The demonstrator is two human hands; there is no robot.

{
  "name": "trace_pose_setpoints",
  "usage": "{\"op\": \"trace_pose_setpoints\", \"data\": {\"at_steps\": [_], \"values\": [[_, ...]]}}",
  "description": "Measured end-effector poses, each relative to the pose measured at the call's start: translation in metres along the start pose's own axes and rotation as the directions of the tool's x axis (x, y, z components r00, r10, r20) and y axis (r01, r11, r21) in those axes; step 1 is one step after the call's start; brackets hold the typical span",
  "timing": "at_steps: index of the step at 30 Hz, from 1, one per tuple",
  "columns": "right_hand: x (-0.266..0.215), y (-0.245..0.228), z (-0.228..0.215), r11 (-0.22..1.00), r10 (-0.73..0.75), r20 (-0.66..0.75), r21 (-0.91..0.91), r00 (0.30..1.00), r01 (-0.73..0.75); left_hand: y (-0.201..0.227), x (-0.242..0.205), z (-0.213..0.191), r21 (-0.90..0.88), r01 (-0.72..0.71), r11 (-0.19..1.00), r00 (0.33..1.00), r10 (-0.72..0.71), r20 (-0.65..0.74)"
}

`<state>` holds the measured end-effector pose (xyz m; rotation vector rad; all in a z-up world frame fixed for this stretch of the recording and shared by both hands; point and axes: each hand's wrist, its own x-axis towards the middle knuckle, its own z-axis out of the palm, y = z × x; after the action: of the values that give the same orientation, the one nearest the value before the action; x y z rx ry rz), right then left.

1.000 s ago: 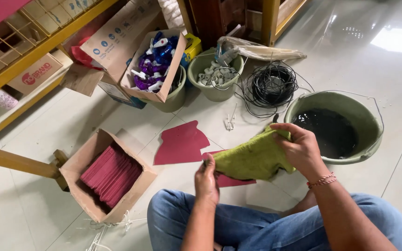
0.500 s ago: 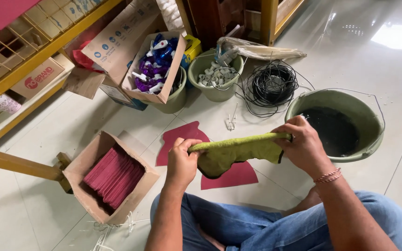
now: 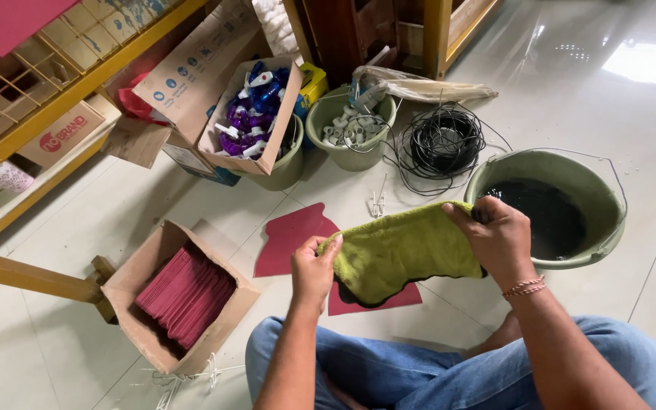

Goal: The person sits on the floor and wipes several pink cutting boards with a green cloth. They handle the boards one at a time, wiping both sides and occasionally flipping them over before placing them back on the floor.

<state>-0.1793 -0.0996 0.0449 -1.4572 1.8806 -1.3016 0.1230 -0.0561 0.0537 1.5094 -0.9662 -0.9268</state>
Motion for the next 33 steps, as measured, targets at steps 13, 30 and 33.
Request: {"op": "trace_pose_setpoints", "data": {"at_steps": [13, 30, 33], "values": [[-0.094, -0.076, 0.019, 0.683, -0.536, 0.596, -0.111, 0.599, 0.722, 0.032, -0.064, 0.076, -0.75, 0.502, 0.431, 0.821, -0.511, 0.255], [-0.069, -0.035, 0.051, 0.018, 0.292, 0.742, 0.626, 0.603, -0.779, 0.002, -0.083, 0.053, 0.155, -0.785, 0.6, 0.6, 0.674, 0.431], [-0.067, -0.07, 0.03, -0.023, 0.326, 0.809, 0.524, 0.489, -0.851, -0.005, -0.061, 0.042, 0.421, -0.598, 0.683, 0.712, 0.693, -0.113]]}}
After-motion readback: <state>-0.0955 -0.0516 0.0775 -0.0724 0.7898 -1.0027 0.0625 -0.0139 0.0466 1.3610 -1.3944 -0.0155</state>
